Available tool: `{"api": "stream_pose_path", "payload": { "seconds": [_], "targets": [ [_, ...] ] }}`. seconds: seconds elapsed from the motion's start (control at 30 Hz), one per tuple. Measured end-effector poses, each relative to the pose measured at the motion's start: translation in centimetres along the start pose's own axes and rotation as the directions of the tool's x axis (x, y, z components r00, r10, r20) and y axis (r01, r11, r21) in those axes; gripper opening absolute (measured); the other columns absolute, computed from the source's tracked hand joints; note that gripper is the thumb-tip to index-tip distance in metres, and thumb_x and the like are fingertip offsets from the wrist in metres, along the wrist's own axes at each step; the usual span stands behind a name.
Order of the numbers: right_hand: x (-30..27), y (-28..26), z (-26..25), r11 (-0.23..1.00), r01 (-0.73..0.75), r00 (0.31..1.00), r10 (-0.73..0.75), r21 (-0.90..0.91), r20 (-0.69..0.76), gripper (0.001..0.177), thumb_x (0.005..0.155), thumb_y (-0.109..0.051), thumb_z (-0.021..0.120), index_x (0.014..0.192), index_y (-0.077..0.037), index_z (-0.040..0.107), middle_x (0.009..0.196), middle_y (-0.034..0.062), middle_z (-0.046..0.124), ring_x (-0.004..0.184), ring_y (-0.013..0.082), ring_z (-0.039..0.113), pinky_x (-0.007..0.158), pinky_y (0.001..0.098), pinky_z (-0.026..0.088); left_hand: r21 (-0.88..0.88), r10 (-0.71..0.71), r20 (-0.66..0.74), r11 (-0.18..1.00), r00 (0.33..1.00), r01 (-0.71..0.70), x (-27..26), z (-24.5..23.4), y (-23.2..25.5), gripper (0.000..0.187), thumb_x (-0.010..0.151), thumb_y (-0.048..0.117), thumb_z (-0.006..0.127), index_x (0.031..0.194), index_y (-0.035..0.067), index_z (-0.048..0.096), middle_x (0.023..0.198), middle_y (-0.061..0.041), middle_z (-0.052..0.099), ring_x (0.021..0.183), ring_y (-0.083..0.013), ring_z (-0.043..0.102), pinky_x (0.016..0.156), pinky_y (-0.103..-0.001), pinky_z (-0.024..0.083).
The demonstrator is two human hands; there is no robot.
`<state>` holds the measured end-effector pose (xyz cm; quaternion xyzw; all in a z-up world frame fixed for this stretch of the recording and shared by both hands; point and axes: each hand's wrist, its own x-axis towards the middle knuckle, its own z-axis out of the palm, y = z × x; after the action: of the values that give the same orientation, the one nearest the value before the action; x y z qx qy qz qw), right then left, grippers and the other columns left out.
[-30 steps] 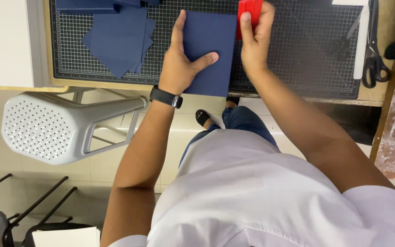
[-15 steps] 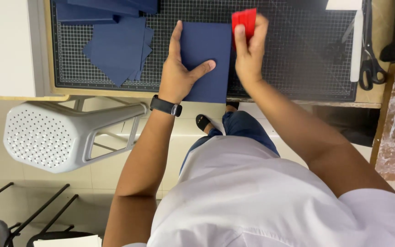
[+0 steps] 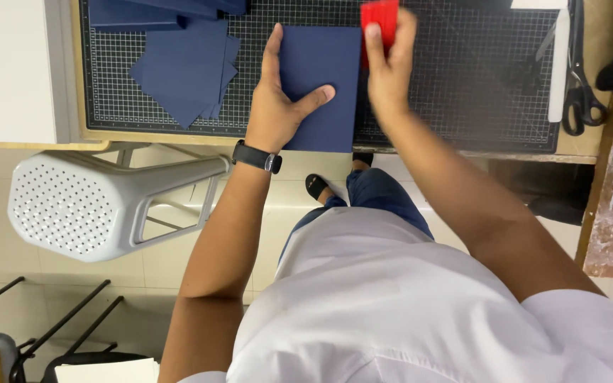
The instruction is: Using a hand tool to fold and smooth blue cardstock over box frames.
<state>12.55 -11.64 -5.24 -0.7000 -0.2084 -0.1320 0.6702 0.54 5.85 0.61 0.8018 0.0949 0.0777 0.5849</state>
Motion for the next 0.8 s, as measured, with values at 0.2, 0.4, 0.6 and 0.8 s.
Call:
{"api": "stream_pose_path", "payload": {
  "seconds": [0.2,0.4,0.6,0.8],
  "targets": [
    [-0.3,-1.2,0.4,0.99,0.025,0.999,-0.019,0.138,-0.045,0.029,0.111,-0.035,0.056,0.125,-0.011,0.049,0.114,0.0083,0.06,0.104,0.0204,0.059,0.097,0.0317,0.047,-0.042,0.016,-0.007,0.999,1.0,-0.017,0.1,0.3,-0.2,0.108,0.088,0.03,0.094,0.162,0.023,0.016,0.165,-0.014,0.043,0.148,-0.0231,0.052,0.122,-0.032,0.045],
    [-12.1,-7.6,-3.7,0.98,-0.18,0.966,0.161,0.082,0.2,0.016,0.11,-0.019,0.05,0.116,-0.005,0.045,0.107,0.0134,0.055,0.096,0.0209,0.06,0.086,0.0303,0.05,-0.029,0.078,-0.045,0.996,0.996,-0.079,0.3,0.5,-1.0,0.107,0.091,0.027,0.096,0.164,0.021,0.018,0.172,-0.009,0.031,0.158,-0.024,0.04,0.13,-0.035,0.038],
    [-6.7,-4.9,-1.4,0.994,0.017,0.995,-0.027,0.109,0.096,0.024,0.112,-0.027,0.051,0.12,-0.007,0.041,0.11,0.0093,0.053,0.106,0.0238,0.06,0.1,0.0367,0.051,0.052,0.078,-0.035,0.996,0.996,-0.076,0.3,0.2,-1.1,0.105,0.092,0.037,0.095,0.162,0.026,0.017,0.165,-0.01,0.047,0.149,-0.0232,0.057,0.122,-0.032,0.047],
    [-13.6,-8.0,-4.9,0.992,0.123,0.927,-0.108,-0.017,0.359,0.012,0.107,-0.015,0.054,0.113,-0.005,0.052,0.099,0.011,0.057,0.091,0.0254,0.052,0.09,0.0396,0.039,-0.113,0.065,-0.042,0.991,0.997,-0.069,0.4,0.6,-1.8,0.106,0.09,0.03,0.096,0.162,0.024,0.018,0.167,-0.013,0.038,0.152,-0.0234,0.048,0.125,-0.035,0.045]
  ]
}}
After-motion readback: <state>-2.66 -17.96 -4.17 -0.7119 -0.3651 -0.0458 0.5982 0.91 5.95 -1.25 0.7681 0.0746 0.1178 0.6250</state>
